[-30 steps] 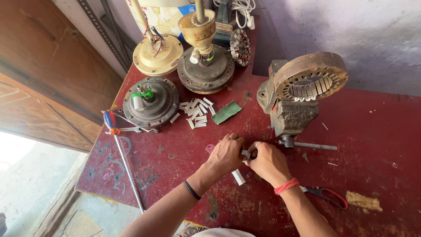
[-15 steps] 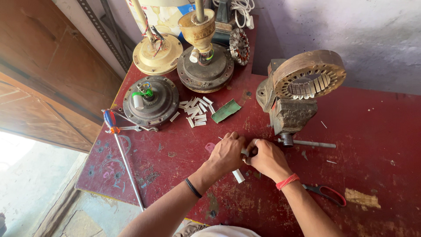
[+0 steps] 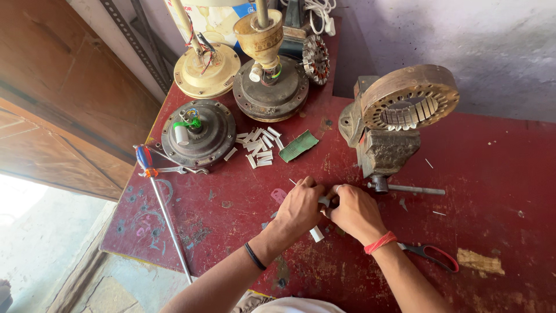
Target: The person cuts small white strips with scissors and inserts them into slots on a motor stator held in a bench vise. The person repeats this process for multiple slots on the stator.
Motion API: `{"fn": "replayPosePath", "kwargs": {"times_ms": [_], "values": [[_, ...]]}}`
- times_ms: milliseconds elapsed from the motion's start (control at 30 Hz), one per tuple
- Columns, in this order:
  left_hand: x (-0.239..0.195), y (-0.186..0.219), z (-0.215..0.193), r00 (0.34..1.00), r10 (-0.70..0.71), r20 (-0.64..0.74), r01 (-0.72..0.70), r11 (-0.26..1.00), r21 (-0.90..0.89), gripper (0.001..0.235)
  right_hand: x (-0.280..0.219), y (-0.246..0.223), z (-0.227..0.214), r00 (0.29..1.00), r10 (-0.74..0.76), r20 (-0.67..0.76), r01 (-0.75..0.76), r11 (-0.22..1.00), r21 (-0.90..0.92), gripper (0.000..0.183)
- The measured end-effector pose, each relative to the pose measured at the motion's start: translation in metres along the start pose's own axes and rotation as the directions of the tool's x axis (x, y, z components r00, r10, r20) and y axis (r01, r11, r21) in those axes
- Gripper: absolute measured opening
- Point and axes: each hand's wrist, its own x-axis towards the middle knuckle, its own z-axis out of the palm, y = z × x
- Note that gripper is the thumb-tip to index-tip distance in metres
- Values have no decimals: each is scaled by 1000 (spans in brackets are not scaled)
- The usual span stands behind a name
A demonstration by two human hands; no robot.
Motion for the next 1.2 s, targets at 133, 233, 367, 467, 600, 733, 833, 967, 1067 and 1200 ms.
{"fn": "replayPosePath", "kwargs": {"times_ms": [133, 233, 367, 467, 600, 733, 833, 967, 1067, 1200], "values": [[-1, 1, -8, 999, -33, 1, 33, 994, -102, 37, 2, -7, -8, 994, 59, 93, -57, 998, -21, 27], [2, 0, -9, 1000, -23, -11, 22, 993, -114, 35, 2, -7, -10, 996, 33, 81, -31, 999, -24, 27], [5, -1, -4, 999, -44, 20, 45, 997, -64, 31, 1, -7, -9, 997, 7, 72, -5, 1000, -22, 28], [8, -2, 0, 997, -61, 50, 63, 998, -24, 30, 0, -7, -10, 996, 24, 90, -24, 1000, 2, 27], [9, -8, 6, 995, -56, 76, 58, 998, -23, 34, -3, -6, -10, 999, -26, 37, 24, 999, 42, 25], [11, -11, 9, 996, -44, 73, 46, 999, -23, 33, -2, -2, 1, 999, 12, 52, -14, 999, 47, 23], [8, -11, 6, 998, -39, 56, 41, 998, -37, 30, 1, 4, 14, 999, -28, -20, 30, 995, 94, 23], [8, -8, -1, 994, -73, 78, 77, 996, -54, 32, 4, 11, 29, 993, -37, -111, 57, 981, 185, 23], [13, -3, -5, 984, -107, 142, 114, 993, -39, 33, 6, 13, 32, 992, 101, -73, -69, 932, 355, 24], [15, -2, -9, 983, -111, 148, 126, 988, -90, 36, 10, 16, 23, 986, 149, -79, -99, 889, 448, 27]]}}
